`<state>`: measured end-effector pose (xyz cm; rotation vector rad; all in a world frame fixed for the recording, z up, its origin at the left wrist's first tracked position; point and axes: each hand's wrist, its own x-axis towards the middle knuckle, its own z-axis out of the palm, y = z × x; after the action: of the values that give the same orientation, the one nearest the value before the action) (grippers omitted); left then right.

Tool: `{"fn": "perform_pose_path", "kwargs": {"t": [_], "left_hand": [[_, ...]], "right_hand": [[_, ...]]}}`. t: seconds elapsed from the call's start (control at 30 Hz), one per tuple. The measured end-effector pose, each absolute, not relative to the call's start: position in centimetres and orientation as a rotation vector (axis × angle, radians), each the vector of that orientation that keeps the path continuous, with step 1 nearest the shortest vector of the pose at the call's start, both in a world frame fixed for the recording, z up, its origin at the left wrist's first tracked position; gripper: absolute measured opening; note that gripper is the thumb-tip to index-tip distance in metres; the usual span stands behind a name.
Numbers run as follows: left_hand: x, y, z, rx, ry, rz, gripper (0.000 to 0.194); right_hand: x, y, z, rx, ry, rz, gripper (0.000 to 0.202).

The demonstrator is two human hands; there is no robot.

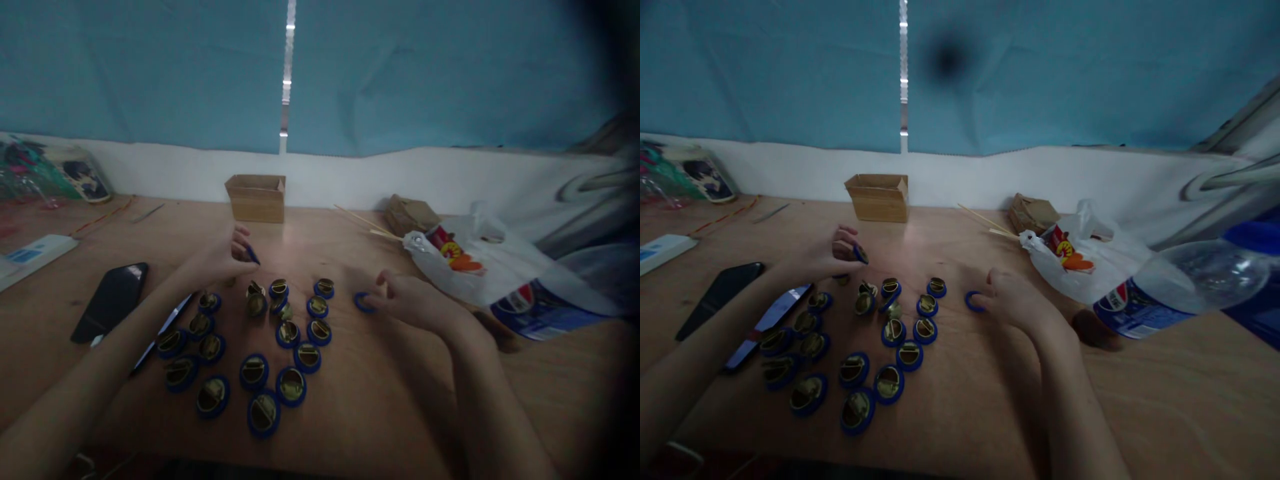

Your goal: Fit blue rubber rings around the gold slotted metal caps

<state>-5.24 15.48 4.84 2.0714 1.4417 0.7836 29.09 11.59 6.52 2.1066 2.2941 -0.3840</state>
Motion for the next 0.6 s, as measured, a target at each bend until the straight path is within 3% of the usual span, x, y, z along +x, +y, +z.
{"fn": "perform_pose_path", "kwargs": {"t": [0.13,0.33,0.5,0.6], "left_hand": [[-4.0,19.2,5.2,2.241,1.473,0.529,0.038],[-0.8,20.8,5.1,2.392,1.517,0.194,0.011],[-1.4,18.1,5.8,2.472,1.591,0.191,0.033],[-2.6,14.6,7.0,2.504,1.519,0.144,0.030]], "right_hand": [[29.5,11.8,5.0,2.010,2.256,-0.355,0.047],[28.7,12.1,3.8,1.949,2.332,-0.382,0.028],[28.5,11.9,4.1,1.949,2.405,-0.359,0.022],[28.2,11.8,4.3,1.987,2.437,-0.321,0.024]]}}
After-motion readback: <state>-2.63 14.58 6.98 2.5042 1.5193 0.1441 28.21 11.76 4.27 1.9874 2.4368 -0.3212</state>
